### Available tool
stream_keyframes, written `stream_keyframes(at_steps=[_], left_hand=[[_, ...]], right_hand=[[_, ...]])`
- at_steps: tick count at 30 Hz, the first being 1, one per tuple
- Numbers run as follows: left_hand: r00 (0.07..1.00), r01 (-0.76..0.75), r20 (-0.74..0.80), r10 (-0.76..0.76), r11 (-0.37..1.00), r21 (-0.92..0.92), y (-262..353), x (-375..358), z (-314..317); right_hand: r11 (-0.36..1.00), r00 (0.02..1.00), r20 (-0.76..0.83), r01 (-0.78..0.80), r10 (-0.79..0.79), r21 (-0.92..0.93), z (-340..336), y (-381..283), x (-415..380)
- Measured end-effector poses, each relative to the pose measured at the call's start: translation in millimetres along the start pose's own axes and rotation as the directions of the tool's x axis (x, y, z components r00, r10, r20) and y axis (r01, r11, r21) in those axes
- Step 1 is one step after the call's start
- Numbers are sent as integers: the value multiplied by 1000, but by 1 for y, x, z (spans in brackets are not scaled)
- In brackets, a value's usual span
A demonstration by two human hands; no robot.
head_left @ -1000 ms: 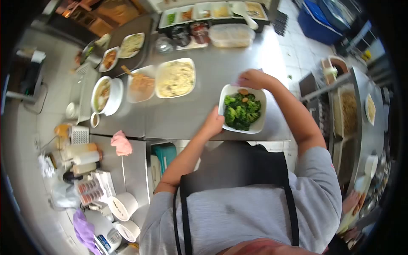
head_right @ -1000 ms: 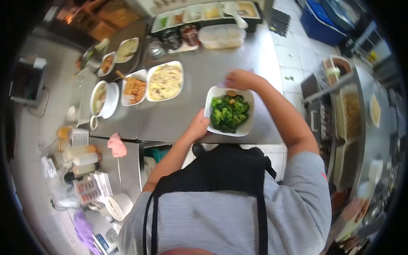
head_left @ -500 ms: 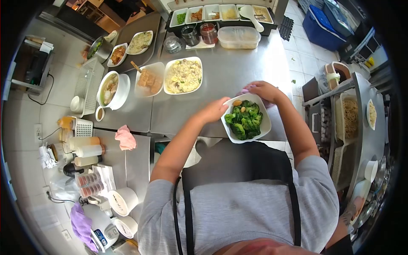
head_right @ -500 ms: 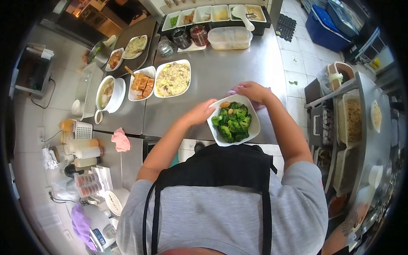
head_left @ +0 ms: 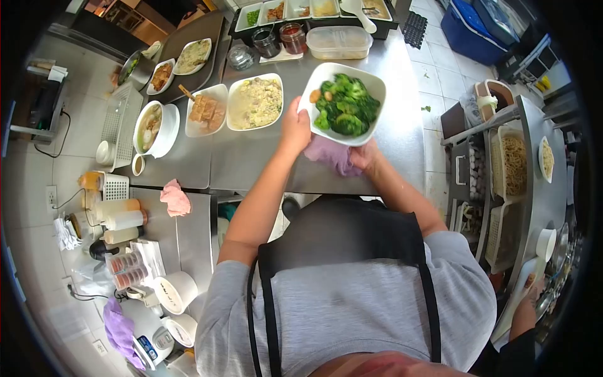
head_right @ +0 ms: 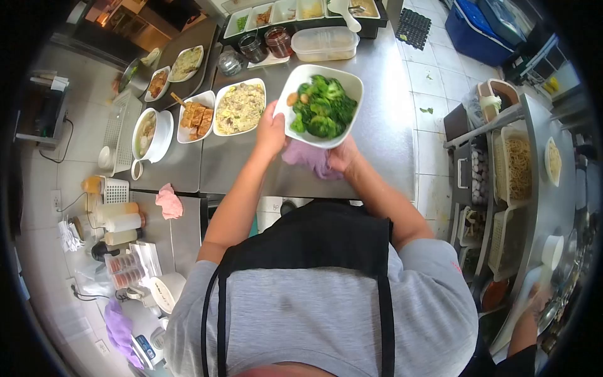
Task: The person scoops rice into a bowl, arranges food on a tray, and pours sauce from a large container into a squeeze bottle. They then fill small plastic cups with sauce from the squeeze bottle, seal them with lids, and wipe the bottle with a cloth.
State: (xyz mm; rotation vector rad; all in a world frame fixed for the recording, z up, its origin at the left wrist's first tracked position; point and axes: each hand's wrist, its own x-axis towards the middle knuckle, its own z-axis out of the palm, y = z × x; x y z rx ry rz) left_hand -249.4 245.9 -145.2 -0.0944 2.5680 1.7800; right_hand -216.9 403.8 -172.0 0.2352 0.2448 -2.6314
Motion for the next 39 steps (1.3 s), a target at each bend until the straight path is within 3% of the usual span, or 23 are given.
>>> stream_keyframes(at_steps=[2,5,9,10,11,13,15,17,19,20,24,26,27,28,31,32,35,36,37,39], left_hand=[[985,-122,-105,135,984,129,-13,9,2],[955,-186,-186,232,954,233,-23,8,3],[993,-48,-90,72,968,246,1,-19,-4],[1000,17,-24,-13,981,193,15,-29,-8],[994,88,44,-96,986,145,34,-40,-12],[972,182,143,-189,982,58,40,-52,-14],[958,213,200,-203,977,-27,35,-58,-11],[974,162,170,-149,984,-69,32,-62,-11],[988,114,112,-110,993,-28,30,-62,-18],[992,96,84,-95,995,0,30,-62,-22],[995,101,-16,-100,988,115,13,-57,-37],[994,107,-42,-102,985,137,5,-55,-37],[994,110,-32,-107,985,135,4,-55,-36],[994,113,-23,-111,985,133,5,-54,-36],[992,123,10,-126,982,140,4,-53,-37],[991,126,21,-130,982,144,4,-51,-37],[983,51,172,-67,994,97,7,-52,-40],[980,-118,169,108,992,53,0,-55,-39],[970,-8,241,-13,996,84,-6,-59,-39],[970,-42,238,42,999,-5,-13,-72,-44]], right_hand=[[1000,990,-143,4,-4,1,2,2,-10],[963,908,-330,210,-257,-171,14,-11,-26],[830,823,-262,375,-503,-413,18,-32,-21],[842,837,-271,343,-475,-417,19,-42,-20],[813,848,-176,390,-500,-431,13,-52,-14],[932,984,-21,161,-177,-324,16,-70,-8],[962,981,170,-39,87,-269,6,-66,10],[950,978,145,-106,153,-294,-7,-60,16],[923,996,-86,-44,12,-383,-21,-59,14],[780,972,-176,11,-155,-626,-28,-67,13],[502,920,-185,13,-344,-865,36,-83,-22],[-60,914,-14,-42,-406,-997,33,-71,-19],[-347,913,79,-71,-400,-935,35,-64,-18],[-477,890,200,-22,-410,-879,37,-57,-21],[-532,831,273,-32,-484,-846,44,-53,-14],[-589,827,349,26,-442,-807,33,-59,-5],[-239,961,95,31,-261,-971,32,-67,16],[-56,976,-5,-18,-217,-998,41,-62,22],[10,983,-95,-95,-154,-995,53,-59,22],[289,990,-122,-99,-65,-952,45,-62,37]])
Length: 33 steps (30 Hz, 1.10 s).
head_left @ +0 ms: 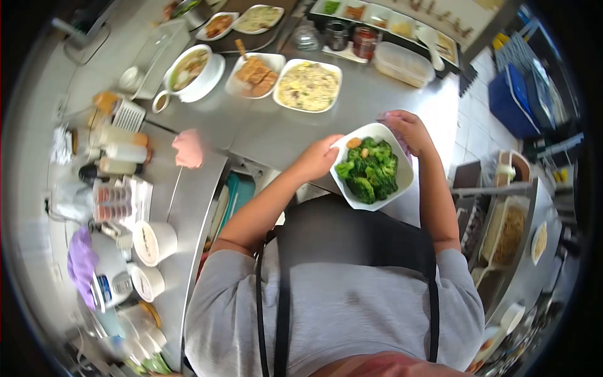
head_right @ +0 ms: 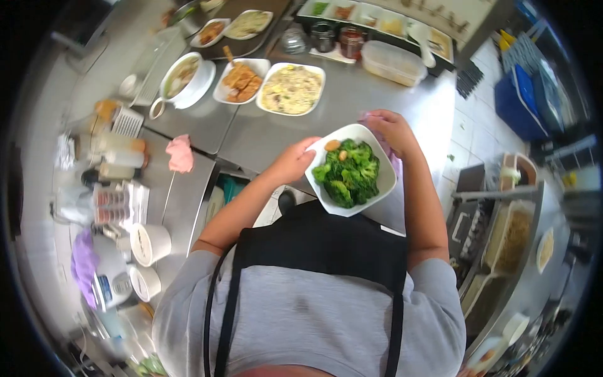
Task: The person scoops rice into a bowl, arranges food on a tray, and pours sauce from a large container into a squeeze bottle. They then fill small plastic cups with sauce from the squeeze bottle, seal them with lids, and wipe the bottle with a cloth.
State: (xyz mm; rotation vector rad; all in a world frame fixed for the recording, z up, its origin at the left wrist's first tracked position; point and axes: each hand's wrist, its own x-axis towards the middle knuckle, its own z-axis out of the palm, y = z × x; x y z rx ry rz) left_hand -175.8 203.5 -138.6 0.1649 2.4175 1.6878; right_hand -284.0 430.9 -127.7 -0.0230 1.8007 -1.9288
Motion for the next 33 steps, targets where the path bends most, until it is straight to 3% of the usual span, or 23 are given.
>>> stream_keyframes(at_steps=[1,4,6,8,10,14,15,17,18,19,20,21,22,23,24,26,27,29,32,33], left_hand=[[992,-117,-46,118,993,34,-13,-5,-5],[946,280,-104,-307,937,-210,-2,-38,-41],[904,290,-251,-347,927,-238,-28,-56,-64],[836,341,-372,-404,913,-225,-39,-73,-90],[793,315,-473,-383,924,-219,-54,-82,-110],[751,287,-544,-374,927,-241,-74,-82,-134],[742,292,-567,-357,934,-207,-78,-80,-138],[748,294,-546,-376,927,-235,-85,-77,-143],[751,295,-536,-386,922,-252,-89,-75,-145],[747,308,-533,-398,917,-253,-90,-73,-145],[737,324,-536,-413,911,-257,-92,-73,-146],[758,189,-616,-215,976,-107,-118,-67,-143],[745,70,-666,-11,996,62,-144,-64,-141],[762,169,-637,-113,985,26,-129,-68,-144],[748,348,-492,-445,895,-280,-86,-75,-151],[765,230,-597,-242,968,-98,-113,-66,-145],[742,218,-636,-213,973,-71,-116,-64,-143],[691,211,-705,-160,977,-14,-122,-59,-135],[683,199,-709,-176,979,-51,-129,-55,-133],[718,226,-621,-315,949,-220,-110,-64,-141]], right_hand=[[1000,1000,-4,2,-2,10,-6,2,8],[998,999,-10,-43,44,47,-13,8,21],[988,990,18,-139,138,69,-7,9,22],[990,990,58,-132,129,40,10,19,30],[995,994,60,-90,93,-48,32,30,42],[979,981,82,-183,176,85,76,37,66],[985,993,-2,-120,120,-121,82,33,74],[963,992,-119,-58,27,-262,87,16,73],[980,980,-195,11,-51,-198,81,19,80],[950,971,-162,125,-177,-287,58,28,95],[816,884,-183,294,-431,-498,41,33,109],[630,783,-151,353,-604,-691,31,33,117],[670,784,-165,377,-599,-639,18,39,132],[477,721,-39,416,-692,-774,21,35,126],[285,747,91,360,-659,-888,11,40,130],[137,857,35,122,-514,-983,2,73,132],[-18,736,53,56,-674,-998,25,74,118],[-14,692,123,161,-711,-987,26,72,110],[-8,737,12,8,-676,-1000,16,72,121],[49,755,-79,-61,-651,-997,17,68,123]])
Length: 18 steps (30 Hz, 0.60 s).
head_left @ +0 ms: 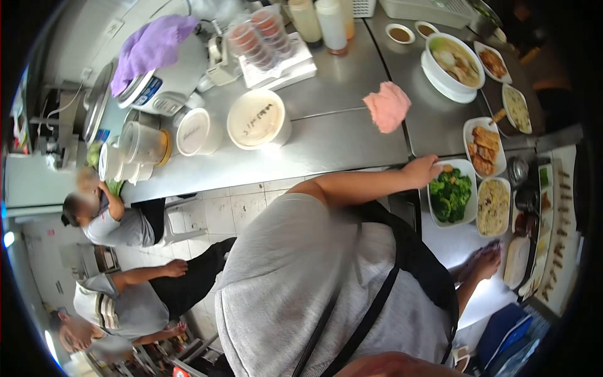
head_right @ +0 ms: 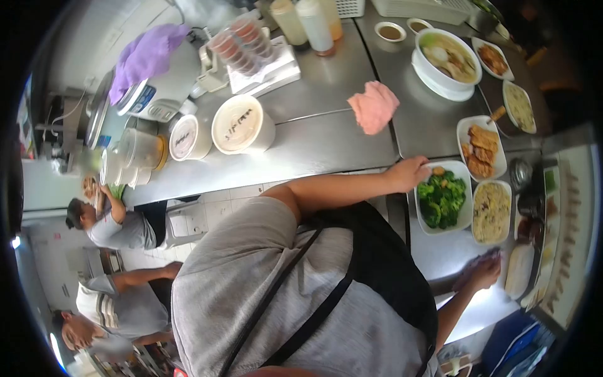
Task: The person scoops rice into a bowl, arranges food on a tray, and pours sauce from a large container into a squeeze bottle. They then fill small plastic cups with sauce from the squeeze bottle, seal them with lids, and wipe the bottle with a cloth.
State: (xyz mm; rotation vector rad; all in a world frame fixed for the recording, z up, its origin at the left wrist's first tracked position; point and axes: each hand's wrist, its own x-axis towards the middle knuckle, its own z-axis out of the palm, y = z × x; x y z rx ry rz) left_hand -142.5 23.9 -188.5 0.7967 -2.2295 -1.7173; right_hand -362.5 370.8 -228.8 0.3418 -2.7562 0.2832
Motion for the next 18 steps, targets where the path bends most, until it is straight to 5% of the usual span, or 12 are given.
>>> stream_keyframes(at_steps=[1,5,9,10,13,16,18], left_hand=[[986,142,100,-132,985,-100,16,-8,-10],[969,242,80,-233,960,-143,26,-27,-29],[995,35,95,-26,994,-104,17,-63,-46],[976,71,214,-38,987,-145,17,-78,-53],[825,266,549,-134,949,-169,13,-133,-70],[664,403,720,-201,908,-118,-24,-178,-65],[589,550,785,-191,807,-216,-51,-204,-57]], right_hand=[[996,995,33,-89,89,-5,0,-1,3],[984,984,57,-166,170,-68,-4,-3,15],[984,982,90,-164,169,-65,-17,-11,23],[980,974,116,-190,197,-63,-17,-13,25],[976,979,71,-182,191,-118,-11,-8,27],[995,997,67,18,-25,101,7,20,36],[998,1000,-4,-27,27,64,6,18,32]])
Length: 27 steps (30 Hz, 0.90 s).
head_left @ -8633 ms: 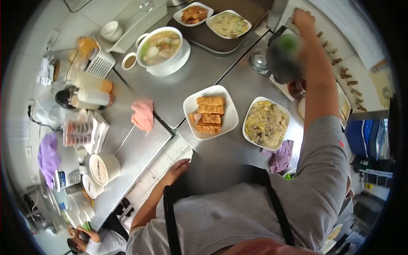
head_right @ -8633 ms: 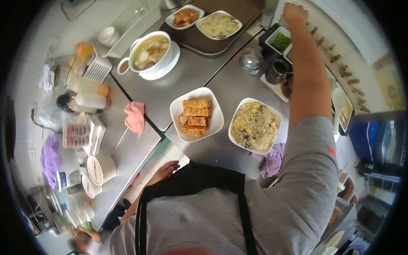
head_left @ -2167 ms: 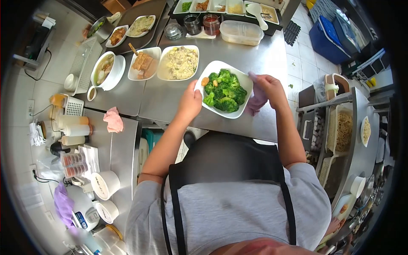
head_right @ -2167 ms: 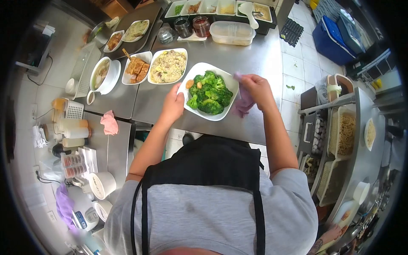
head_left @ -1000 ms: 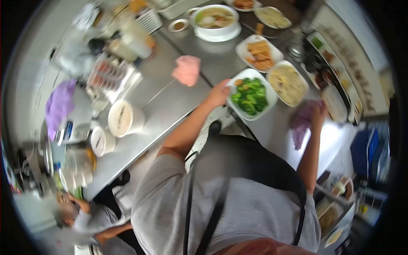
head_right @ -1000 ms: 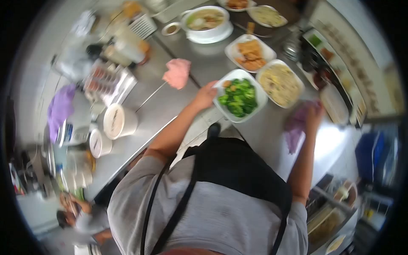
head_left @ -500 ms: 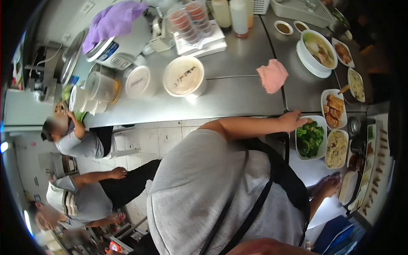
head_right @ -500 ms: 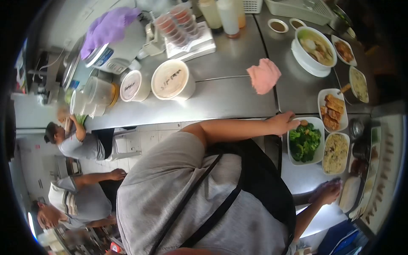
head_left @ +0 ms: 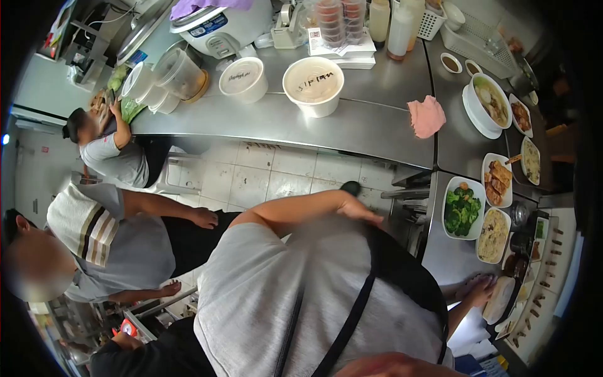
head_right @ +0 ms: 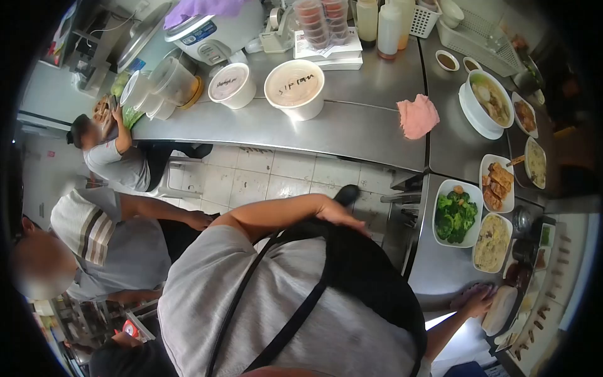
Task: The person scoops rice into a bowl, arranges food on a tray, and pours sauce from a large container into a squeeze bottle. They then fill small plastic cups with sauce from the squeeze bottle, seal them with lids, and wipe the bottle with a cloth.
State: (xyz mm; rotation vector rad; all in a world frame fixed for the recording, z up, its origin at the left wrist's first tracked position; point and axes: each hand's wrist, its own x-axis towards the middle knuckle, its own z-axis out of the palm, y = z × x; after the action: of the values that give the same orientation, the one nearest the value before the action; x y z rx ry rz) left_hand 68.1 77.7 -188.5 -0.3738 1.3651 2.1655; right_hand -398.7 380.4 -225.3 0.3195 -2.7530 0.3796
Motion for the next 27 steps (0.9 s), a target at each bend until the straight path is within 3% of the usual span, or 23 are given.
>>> stream_keyframes(at_steps=[1,2,4,7,9,10,11,12,15,16,17,18,19,21,23,24,26,27], left_hand=[[999,2,47,4,992,-129,-15,-1,4],[993,42,-104,-51,995,-92,-22,-9,10],[990,53,-124,-72,988,-147,-28,-21,13],[990,51,-117,-74,981,-185,-60,-28,-3],[989,10,-143,-33,988,-157,-57,-52,-8],[985,-34,-170,14,993,-115,-44,-80,1],[981,-77,-185,65,995,-58,-39,-109,-5],[963,133,-237,-132,991,-11,-52,-118,-23],[976,-48,-214,27,995,-93,-123,-128,-70],[968,11,-250,-23,999,-50,-118,-148,-71],[956,68,-286,-69,998,-11,-113,-170,-72],[916,164,-372,-147,986,15,-125,-185,-77],[862,262,-456,-219,965,31,-137,-201,-83],[901,149,-377,-215,969,-196,-157,-227,-90],[915,59,-369,-163,959,-277,-177,-246,-94],[898,17,-419,-132,963,-268,-186,-254,-94],[799,-66,-600,-41,986,-156,-205,-266,-94],[726,-91,-687,13,993,-77,-210,-270,-95]], right_hand=[[1000,999,-43,-27,26,-16,-4,-2,-2],[999,993,-112,29,-31,-15,-8,3,4],[990,957,-251,141,-142,-24,-19,13,27],[851,963,-205,255,-177,459,-91,-43,36],[817,989,-141,111,-37,566,-146,-117,12],[804,997,22,51,-79,593,-144,-139,21],[792,976,-13,183,-216,583,-133,-158,20],[757,936,-47,311,-348,574,-122,-177,20],[400,882,29,183,-470,898,-117,-306,-80],[311,842,60,131,-537,941,-112,-343,-117],[273,708,170,33,-685,961,-110,-375,-147],[335,591,232,69,-772,940,-97,-400,-170],[413,527,372,-43,-765,910,-110,-430,-202],[345,270,324,31,-907,938,-82,-459,-238],[456,-91,466,113,-880,883,-80,-475,-263],[444,-202,471,166,-858,880,-78,-479,-271],[396,-407,475,267,-780,879,-77,-480,-285],[502,-359,551,228,-753,834,-84,-478,-291]])
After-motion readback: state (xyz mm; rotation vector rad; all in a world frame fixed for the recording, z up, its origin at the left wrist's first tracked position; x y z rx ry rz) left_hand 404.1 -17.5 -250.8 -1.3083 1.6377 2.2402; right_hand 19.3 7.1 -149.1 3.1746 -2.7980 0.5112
